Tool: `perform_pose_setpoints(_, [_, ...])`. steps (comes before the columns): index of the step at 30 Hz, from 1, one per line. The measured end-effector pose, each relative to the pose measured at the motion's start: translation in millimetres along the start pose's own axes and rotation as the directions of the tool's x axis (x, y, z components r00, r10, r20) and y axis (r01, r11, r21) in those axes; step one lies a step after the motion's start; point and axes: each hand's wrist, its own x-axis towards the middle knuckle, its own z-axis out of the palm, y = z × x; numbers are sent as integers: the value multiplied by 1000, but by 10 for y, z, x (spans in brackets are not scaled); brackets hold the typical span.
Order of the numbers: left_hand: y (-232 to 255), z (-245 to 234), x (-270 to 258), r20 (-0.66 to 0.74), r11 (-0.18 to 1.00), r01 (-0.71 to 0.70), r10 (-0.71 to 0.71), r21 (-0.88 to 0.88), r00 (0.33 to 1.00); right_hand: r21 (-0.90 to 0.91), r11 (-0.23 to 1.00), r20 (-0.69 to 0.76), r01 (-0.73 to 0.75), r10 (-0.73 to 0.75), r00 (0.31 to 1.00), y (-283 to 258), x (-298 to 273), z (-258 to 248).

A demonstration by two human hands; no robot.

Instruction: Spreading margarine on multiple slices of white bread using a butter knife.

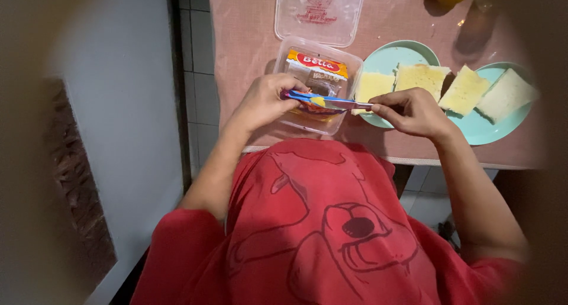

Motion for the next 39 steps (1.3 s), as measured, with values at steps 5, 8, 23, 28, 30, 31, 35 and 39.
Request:
perform_pose_setpoints(5, [17, -23, 17, 23, 999, 28, -28, -15, 999, 2, 999, 1, 40, -40, 999, 81, -3, -8])
perform_pose_setpoints(8, [42, -51, 48, 41, 998, 55, -55, -7, 998, 141, 990, 21, 9, -12, 1000, 319, -2, 23])
perform_pose_setpoints(23, [-227, -7, 353, -35, 992, -28, 33, 124, 999, 452, 888, -139, 82, -21, 990, 275, 203, 493])
perform_pose_setpoints(28, [-106, 12, 313, -84, 954, -114, 142, 279, 986, 504, 856, -188, 112, -18, 982, 206, 262, 643])
perform_pose_setpoints(30, [2, 12, 274, -147, 933, -62, 121, 354, 982, 612, 778, -222, 143, -4, 975, 226, 285, 689])
perform_pose_setpoints(31, [-57, 48, 258, -146, 933, -63, 122, 354, 982, 612, 778, -223, 143, -3, 975, 233, 303, 700])
perform_pose_setpoints(35, [-245, 179, 221, -202, 819, -128, 284, 560, 937, 632, 761, -223, 143, 3, 975, 342, 360, 770])
perform_pose_setpoints(39, [-297, 221, 211, -203, 735, -96, 307, 671, 930, 634, 759, -236, 148, 7, 972, 248, 353, 740])
